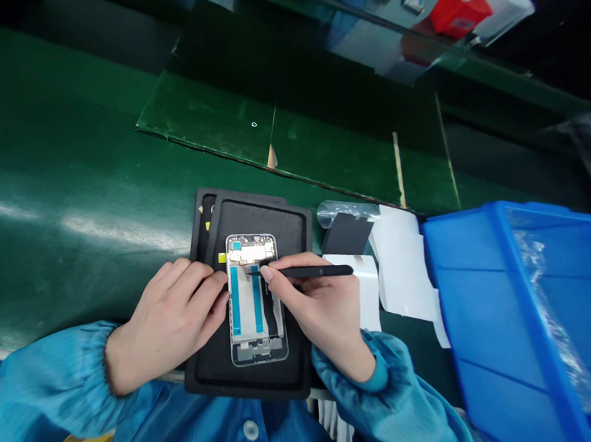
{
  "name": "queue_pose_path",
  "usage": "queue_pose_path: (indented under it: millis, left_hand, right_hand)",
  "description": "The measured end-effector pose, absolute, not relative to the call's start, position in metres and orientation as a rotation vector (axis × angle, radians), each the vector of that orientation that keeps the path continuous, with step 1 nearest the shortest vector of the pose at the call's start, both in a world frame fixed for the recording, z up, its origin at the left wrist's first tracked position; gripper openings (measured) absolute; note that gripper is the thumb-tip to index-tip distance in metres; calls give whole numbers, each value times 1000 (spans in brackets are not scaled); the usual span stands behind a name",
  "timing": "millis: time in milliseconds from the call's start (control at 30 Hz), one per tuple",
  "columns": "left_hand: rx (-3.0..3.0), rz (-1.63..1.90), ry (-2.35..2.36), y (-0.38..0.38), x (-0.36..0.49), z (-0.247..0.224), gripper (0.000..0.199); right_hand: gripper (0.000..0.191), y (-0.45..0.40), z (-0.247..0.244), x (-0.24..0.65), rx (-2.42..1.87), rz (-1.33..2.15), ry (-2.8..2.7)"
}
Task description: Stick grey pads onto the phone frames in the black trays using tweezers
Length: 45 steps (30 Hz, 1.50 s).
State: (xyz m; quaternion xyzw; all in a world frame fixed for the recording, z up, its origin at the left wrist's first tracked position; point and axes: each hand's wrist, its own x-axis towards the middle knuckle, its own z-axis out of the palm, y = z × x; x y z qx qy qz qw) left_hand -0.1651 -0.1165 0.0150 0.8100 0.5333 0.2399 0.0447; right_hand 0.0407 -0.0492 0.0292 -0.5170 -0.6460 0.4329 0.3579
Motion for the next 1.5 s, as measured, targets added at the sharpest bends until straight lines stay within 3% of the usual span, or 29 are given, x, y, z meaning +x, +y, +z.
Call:
queue_pose_path:
  millis: [667,1167,1500]
  left_hand:
    - [2694,342,1660,-114,-164,22,39]
    - [2697,217,1464,-102,-170,32,35]
    - [2721,322,1499,-106,-172,36,27]
  right_hand:
    - [6,-50,27,43,-1341,1125,-1689]
    - [16,-29,38,105,-1420,986,-1509]
    - [21,29,5,169,-1154,878,-1164]
